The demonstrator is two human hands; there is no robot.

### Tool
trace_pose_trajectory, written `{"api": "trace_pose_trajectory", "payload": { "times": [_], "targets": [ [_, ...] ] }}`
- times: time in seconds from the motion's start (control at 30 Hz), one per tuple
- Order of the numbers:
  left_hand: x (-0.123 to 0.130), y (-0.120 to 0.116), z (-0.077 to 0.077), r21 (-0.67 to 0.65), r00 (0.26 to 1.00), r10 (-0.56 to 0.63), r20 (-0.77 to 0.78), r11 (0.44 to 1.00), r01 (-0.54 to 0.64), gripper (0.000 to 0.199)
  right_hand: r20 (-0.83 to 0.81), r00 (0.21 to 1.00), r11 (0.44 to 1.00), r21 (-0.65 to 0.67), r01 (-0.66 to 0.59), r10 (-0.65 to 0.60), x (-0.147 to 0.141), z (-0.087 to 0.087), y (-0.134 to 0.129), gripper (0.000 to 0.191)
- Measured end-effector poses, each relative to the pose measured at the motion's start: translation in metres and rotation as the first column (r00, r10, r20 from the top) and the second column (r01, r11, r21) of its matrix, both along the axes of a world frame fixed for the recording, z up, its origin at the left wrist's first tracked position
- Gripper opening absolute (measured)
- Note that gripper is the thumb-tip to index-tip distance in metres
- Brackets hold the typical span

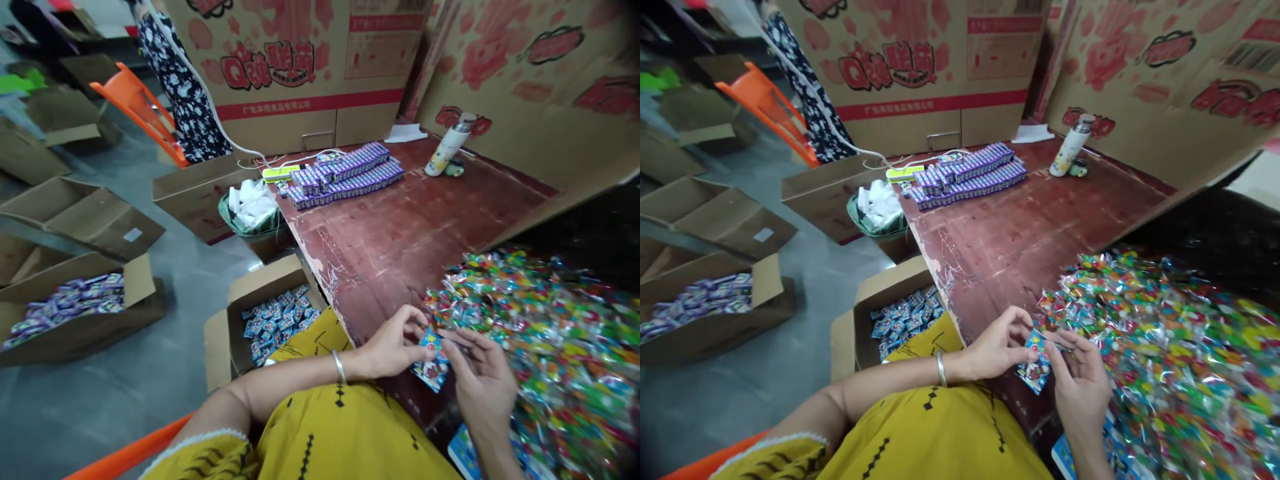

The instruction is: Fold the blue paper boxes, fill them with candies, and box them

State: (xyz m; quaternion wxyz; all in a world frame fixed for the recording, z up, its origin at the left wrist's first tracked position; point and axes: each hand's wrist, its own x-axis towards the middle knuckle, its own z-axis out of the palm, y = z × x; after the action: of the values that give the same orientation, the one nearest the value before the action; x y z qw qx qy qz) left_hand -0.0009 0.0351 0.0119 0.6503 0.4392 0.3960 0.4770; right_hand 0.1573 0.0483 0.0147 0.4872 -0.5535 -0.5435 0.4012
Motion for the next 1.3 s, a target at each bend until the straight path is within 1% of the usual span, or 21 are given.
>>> {"api": "trace_pose_trajectory", "payload": {
  "times": [0.07,0.13,0.2,0.27,0.33,0.43,0.53,0.6,0.7,0.8,0.9,0.97,1.03,1.1,1.13,1.17,1.2,1.23,1.27,1.3],
  "targets": [
    [0.000,0.000,-0.002,-0.037,1.000,0.007,0.029,0.999,-0.006,0.049,0.007,0.999,0.998,-0.028,-0.049,0.049,0.001,-0.001,0.001,0.028],
    [-0.002,-0.001,-0.002,-0.021,1.000,0.002,-0.018,1.000,-0.002,0.049,-0.002,0.997,0.994,-0.075,-0.073,0.073,0.004,-0.002,0.005,0.022],
    [-0.006,-0.002,0.000,0.033,0.996,-0.006,-0.094,0.999,0.009,0.047,-0.016,0.995,0.985,-0.138,-0.102,0.100,0.007,-0.001,0.009,0.023],
    [-0.010,-0.004,0.003,0.083,0.987,-0.015,-0.158,0.996,0.029,0.046,-0.014,0.986,0.964,-0.209,-0.163,0.164,0.010,0.002,0.014,0.028],
    [-0.013,-0.005,0.007,0.109,0.980,-0.042,-0.195,0.992,0.064,0.047,-0.016,0.975,0.943,-0.251,-0.218,0.221,0.012,0.006,0.017,0.029],
    [-0.014,-0.003,0.011,0.109,0.975,-0.090,-0.204,0.988,0.114,0.050,-0.059,0.974,0.944,-0.240,-0.226,0.218,0.013,0.010,0.019,0.026],
    [-0.012,0.000,0.015,0.105,0.970,-0.145,-0.195,0.980,0.168,0.051,-0.159,0.972,0.933,-0.289,-0.216,0.176,0.014,0.010,0.021,0.029],
    [-0.012,0.001,0.017,0.112,0.966,-0.163,-0.201,0.976,0.188,0.051,-0.187,0.970,0.930,-0.303,-0.206,0.154,0.015,0.010,0.020,0.030],
    [-0.011,0.000,0.019,0.101,0.965,-0.163,-0.207,0.977,0.187,0.046,-0.103,0.980,0.953,-0.235,-0.190,0.169,0.014,0.014,0.015,0.027],
    [-0.008,0.000,0.017,0.069,0.972,-0.156,-0.175,0.983,0.170,0.037,0.030,0.988,0.984,-0.099,-0.149,0.153,0.009,0.019,0.004,0.025],
    [-0.006,0.001,0.016,0.040,0.982,-0.136,-0.129,0.989,0.142,0.028,0.118,0.985,0.992,0.010,-0.129,0.127,0.001,0.022,-0.008,0.025],
    [-0.013,0.002,0.019,0.026,0.981,-0.137,-0.137,0.990,0.142,0.025,0.172,0.968,0.982,0.024,-0.189,0.182,0.002,0.023,-0.014,0.022],
    [-0.033,0.004,0.026,0.019,0.960,-0.178,-0.218,0.982,0.186,0.024,0.217,0.944,0.968,-0.026,-0.248,0.248,0.016,0.022,-0.018,0.023],
    [-0.068,0.006,0.035,0.002,0.891,-0.252,-0.378,0.962,0.273,0.021,0.295,0.921,0.966,-0.121,-0.229,0.255,0.044,0.020,-0.021,0.032],
    [-0.090,0.008,0.039,-0.021,0.838,-0.266,-0.476,0.956,0.292,0.021,0.361,0.902,0.968,-0.171,-0.184,0.235,0.062,0.019,-0.023,0.033],
    [-0.113,0.009,0.042,-0.058,0.762,-0.296,-0.576,0.945,0.323,0.022,0.482,0.848,0.969,-0.203,-0.139,0.223,0.080,0.017,-0.026,0.030],
    [-0.136,0.010,0.044,-0.103,0.673,-0.311,-0.671,0.938,0.330,0.024,0.614,0.755,0.968,-0.228,-0.107,0.229,0.097,0.015,-0.030,0.028],
    [-0.156,0.011,0.046,-0.145,0.582,-0.325,-0.745,0.931,0.335,0.026,0.704,0.653,0.955,-0.274,-0.115,0.281,0.112,0.013,-0.034,0.029],
    [-0.172,0.012,0.046,-0.202,0.483,-0.371,-0.793,0.908,0.367,0.031,0.756,0.569,0.943,-0.310,-0.123,0.323,0.122,0.010,-0.038,0.032],
    [-0.183,0.013,0.045,-0.211,0.413,-0.364,-0.835,0.905,0.369,0.037,0.799,0.492,0.936,-0.331,-0.121,0.346,0.129,0.008,-0.042,0.040]
  ]
}}
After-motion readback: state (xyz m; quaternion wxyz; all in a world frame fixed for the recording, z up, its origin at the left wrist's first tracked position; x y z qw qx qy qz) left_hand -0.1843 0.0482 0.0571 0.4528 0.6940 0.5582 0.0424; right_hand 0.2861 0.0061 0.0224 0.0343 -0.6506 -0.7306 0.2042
